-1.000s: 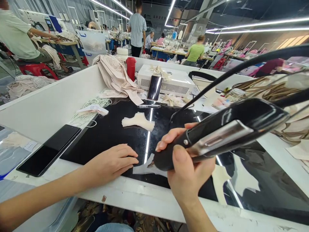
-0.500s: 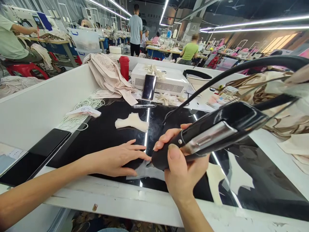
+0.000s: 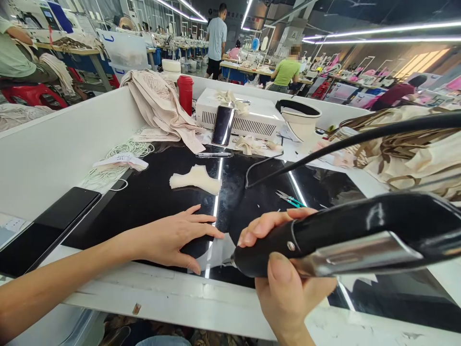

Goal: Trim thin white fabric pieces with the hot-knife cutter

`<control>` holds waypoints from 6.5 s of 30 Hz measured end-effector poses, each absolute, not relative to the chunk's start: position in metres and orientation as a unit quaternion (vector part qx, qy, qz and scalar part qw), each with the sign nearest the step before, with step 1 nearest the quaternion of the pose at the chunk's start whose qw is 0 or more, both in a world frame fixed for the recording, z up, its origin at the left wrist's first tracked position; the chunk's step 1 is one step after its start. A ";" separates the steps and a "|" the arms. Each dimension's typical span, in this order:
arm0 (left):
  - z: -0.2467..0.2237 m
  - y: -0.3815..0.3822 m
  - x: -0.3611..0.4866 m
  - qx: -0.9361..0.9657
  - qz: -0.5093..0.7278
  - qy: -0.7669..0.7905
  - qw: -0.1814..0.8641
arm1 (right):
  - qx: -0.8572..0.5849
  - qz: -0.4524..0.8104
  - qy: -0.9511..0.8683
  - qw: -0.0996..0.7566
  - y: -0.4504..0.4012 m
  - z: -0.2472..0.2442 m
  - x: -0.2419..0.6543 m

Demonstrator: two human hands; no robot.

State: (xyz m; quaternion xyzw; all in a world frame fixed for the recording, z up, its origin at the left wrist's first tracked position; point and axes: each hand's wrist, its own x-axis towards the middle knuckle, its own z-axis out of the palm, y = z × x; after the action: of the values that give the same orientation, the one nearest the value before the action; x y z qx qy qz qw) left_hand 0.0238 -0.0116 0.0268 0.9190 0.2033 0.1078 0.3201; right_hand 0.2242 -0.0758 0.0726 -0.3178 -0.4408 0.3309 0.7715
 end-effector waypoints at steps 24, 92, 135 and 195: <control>0.024 -0.017 0.027 0.917 0.091 0.233 0.310 | -0.297 0.299 -0.464 0.779 -0.049 0.066 0.208; 0.015 -0.032 0.038 0.901 0.161 0.310 0.255 | -0.316 0.281 -0.458 0.782 -0.041 0.057 0.212; 0.014 -0.038 0.021 0.920 0.155 0.256 0.252 | -0.381 0.184 -0.427 0.799 -0.058 0.069 0.252; 0.023 -0.030 0.019 0.920 0.110 0.228 0.300 | -0.354 0.267 -0.464 0.767 -0.071 0.058 0.225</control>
State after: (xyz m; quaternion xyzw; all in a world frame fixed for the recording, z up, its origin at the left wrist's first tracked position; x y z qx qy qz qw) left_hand 0.0186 -0.0298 0.0233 0.9197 0.2285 0.1097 0.3000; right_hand 0.2252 -0.0707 0.0581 -0.3536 -0.4636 0.2671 0.7672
